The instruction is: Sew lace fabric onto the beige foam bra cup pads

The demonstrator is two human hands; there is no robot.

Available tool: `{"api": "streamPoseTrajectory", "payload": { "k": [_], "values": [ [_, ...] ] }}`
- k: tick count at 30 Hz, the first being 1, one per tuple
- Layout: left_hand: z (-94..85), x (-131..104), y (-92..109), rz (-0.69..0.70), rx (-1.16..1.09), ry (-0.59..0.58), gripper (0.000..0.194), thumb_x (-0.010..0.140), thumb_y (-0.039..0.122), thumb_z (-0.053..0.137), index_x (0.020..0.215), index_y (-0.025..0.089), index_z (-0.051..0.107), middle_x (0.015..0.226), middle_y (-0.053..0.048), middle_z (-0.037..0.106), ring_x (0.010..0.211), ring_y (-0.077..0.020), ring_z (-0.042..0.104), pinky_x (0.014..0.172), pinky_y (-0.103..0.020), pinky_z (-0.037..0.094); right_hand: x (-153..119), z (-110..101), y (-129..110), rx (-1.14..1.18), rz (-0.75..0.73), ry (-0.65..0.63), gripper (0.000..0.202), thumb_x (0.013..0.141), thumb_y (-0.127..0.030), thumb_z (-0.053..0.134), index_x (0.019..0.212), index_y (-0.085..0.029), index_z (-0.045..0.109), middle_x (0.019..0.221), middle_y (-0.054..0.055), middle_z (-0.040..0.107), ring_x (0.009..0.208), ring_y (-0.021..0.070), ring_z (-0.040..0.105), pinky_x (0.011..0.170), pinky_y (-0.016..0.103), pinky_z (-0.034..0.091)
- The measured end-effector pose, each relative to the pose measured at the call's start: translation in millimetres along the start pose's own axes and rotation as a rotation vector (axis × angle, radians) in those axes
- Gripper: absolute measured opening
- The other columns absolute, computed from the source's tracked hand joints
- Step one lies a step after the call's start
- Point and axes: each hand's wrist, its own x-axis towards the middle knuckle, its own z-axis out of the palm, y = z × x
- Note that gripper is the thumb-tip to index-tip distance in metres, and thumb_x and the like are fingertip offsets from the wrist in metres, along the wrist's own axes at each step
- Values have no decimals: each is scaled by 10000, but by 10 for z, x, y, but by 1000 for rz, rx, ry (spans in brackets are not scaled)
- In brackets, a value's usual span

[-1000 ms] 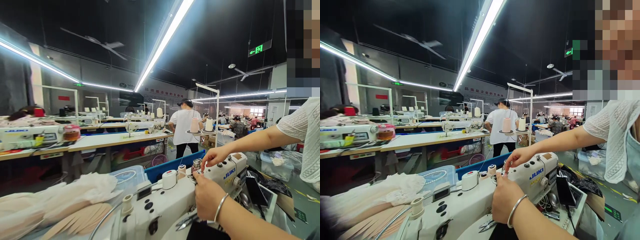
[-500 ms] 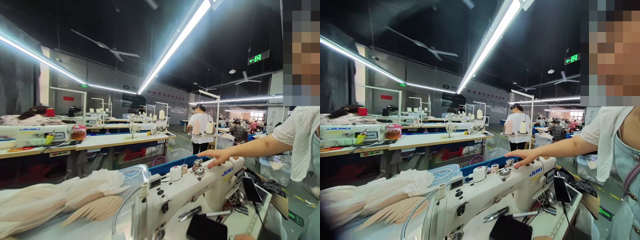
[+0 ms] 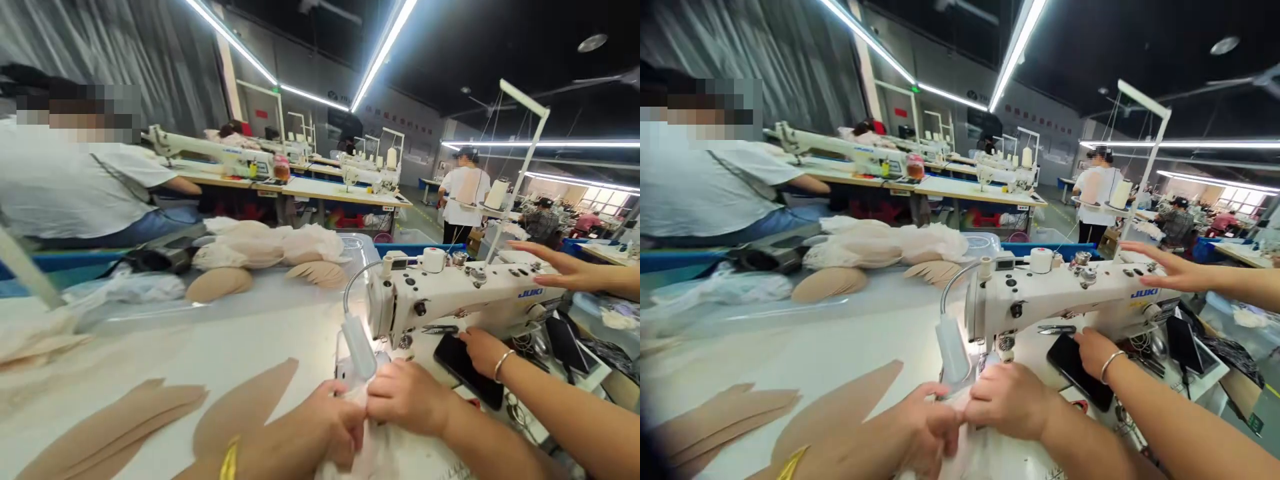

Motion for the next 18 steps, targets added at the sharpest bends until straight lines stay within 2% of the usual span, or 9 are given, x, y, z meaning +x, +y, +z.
{"api": "streamPoseTrajectory", "payload": {
  "k": [2, 4, 5, 8, 11, 16, 18],
  "values": [
    [168, 89, -149, -26, -15, -30, 200, 966, 381, 768, 1009, 190, 727, 1044, -31, 739, 891, -204, 696, 939, -438, 579, -22, 174, -146, 22, 64, 28, 202, 1043, -145, 602, 889, -241, 691, 837, 5, 682, 832, 175, 576, 736, 290, 465],
    [272, 177, -220, -45, -12, -27, 167, 790, 229, 819, 732, 213, 664, 922, 31, 732, 799, -173, 650, 1060, -452, 477, -65, 184, -149, 75, 132, 65, 222, 1013, -98, 582, 927, -256, 714, 855, 5, 698, 841, 184, 592, 746, 305, 449],
    [298, 205, -220, -59, -5, -12, 185, 730, 155, 785, 669, 213, 620, 896, 51, 730, 788, -166, 630, 1103, -448, 425, -86, 157, -131, 102, 153, 74, 236, 994, -85, 582, 944, -267, 723, 863, 3, 708, 838, 187, 600, 752, 311, 445],
    [309, 213, -145, -83, 66, 30, 184, 689, 59, 657, 695, 233, 597, 876, 85, 727, 790, -160, 602, 1113, -413, 384, -123, 58, -102, 155, 187, 72, 250, 938, -57, 585, 927, -268, 719, 898, 0, 739, 834, 191, 619, 759, 315, 449],
    [332, 185, -122, -68, 154, 30, 178, 692, 91, 674, 719, 259, 623, 897, 85, 733, 801, -173, 604, 1066, -398, 409, -116, 7, -128, 184, 220, 82, 253, 897, -12, 553, 870, -232, 673, 914, 1, 759, 843, 187, 619, 735, 299, 448],
    [518, 229, -310, -136, 245, 50, 257, 676, 108, 713, 827, 315, 692, 809, 74, 733, 900, -224, 627, 852, -319, 463, -110, 27, -145, 173, 256, 93, 249, 899, 1, 545, 856, -226, 637, 930, -5, 768, 817, 187, 582, 736, 311, 418],
    [561, 229, -356, -156, 262, 53, 261, 687, 106, 703, 841, 317, 702, 817, 68, 739, 895, -228, 627, 822, -318, 464, -124, 51, -136, 160, 266, 92, 253, 891, 9, 547, 851, -227, 629, 917, -2, 758, 814, 188, 577, 735, 318, 399]
  ]
}}
